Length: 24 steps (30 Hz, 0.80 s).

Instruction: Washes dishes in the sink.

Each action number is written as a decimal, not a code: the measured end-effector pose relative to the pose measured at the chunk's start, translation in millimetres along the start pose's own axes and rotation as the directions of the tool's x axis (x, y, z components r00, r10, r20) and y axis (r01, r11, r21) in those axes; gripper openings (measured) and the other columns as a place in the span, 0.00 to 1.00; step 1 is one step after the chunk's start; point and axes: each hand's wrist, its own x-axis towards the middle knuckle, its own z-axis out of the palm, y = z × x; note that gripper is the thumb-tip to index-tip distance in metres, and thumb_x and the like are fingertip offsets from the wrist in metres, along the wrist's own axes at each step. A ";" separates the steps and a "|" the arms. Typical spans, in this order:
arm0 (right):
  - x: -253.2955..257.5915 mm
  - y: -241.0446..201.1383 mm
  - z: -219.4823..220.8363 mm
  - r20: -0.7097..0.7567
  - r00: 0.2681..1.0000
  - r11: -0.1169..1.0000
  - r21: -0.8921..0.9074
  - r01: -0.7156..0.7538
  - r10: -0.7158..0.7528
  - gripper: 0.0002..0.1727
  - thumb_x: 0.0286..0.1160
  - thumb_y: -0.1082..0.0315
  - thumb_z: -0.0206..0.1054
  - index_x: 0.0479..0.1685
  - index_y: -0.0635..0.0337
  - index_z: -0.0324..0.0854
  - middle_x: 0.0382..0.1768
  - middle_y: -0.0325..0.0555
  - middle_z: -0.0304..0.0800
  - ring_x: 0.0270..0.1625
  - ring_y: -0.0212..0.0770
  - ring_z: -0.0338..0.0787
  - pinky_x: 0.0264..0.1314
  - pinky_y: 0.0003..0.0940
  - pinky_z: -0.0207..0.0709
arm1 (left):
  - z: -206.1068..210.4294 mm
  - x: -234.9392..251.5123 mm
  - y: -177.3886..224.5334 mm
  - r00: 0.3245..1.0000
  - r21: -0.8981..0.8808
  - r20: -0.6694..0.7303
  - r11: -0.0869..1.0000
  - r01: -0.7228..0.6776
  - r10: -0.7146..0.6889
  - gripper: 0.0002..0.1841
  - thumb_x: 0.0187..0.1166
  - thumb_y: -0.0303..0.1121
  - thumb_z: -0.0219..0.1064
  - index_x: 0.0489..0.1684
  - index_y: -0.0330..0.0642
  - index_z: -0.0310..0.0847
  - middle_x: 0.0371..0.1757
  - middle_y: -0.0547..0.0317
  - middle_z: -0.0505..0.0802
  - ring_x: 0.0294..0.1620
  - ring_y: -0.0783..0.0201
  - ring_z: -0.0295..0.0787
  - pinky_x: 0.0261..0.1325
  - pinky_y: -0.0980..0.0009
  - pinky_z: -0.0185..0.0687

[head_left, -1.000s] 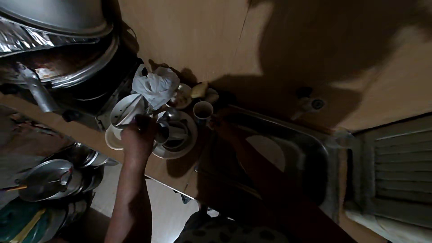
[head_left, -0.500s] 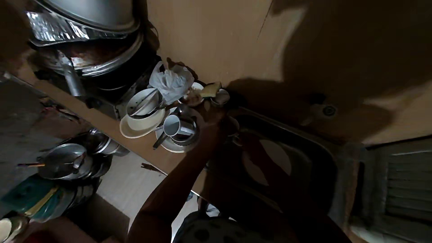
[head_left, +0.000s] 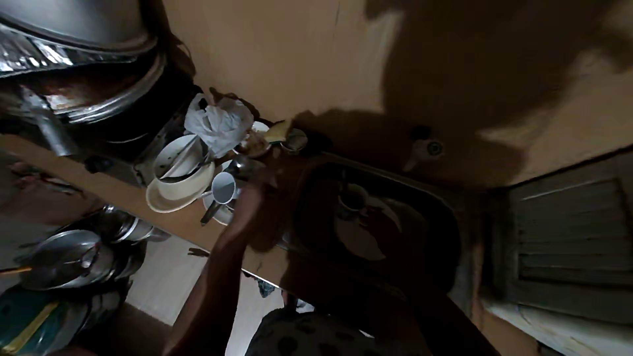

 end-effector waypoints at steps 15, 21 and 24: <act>15.7 74.1 -48.8 -0.162 0.983 0.991 -0.093 -0.099 0.083 0.26 0.93 0.66 0.52 0.85 0.68 0.62 0.79 0.65 0.72 0.73 0.51 0.80 0.74 0.43 0.75 | -32.8 2.2 -165.8 0.926 0.568 -0.157 0.735 0.369 -0.344 0.29 0.76 0.38 0.76 0.76 0.37 0.78 0.80 0.41 0.80 0.78 0.32 0.73 0.72 0.32 0.71; -33.1 10.2 -59.4 -0.102 0.977 0.675 -0.736 0.053 -0.187 0.25 0.87 0.65 0.60 0.80 0.68 0.71 0.78 0.66 0.74 0.82 0.58 0.74 0.84 0.52 0.67 | -17.3 10.1 -174.2 0.924 0.649 -0.220 0.660 0.378 -0.312 0.25 0.71 0.34 0.78 0.67 0.36 0.84 0.78 0.40 0.79 0.77 0.35 0.74 0.72 0.36 0.71; -27.9 -47.7 -72.6 -0.230 0.910 0.660 -0.749 0.061 -0.346 0.29 0.91 0.62 0.53 0.86 0.69 0.62 0.84 0.71 0.64 0.87 0.66 0.65 0.88 0.59 0.58 | -17.1 10.8 -179.0 0.925 0.644 -0.220 0.666 0.377 -0.311 0.20 0.72 0.29 0.75 0.62 0.31 0.85 0.74 0.37 0.81 0.77 0.33 0.73 0.71 0.33 0.71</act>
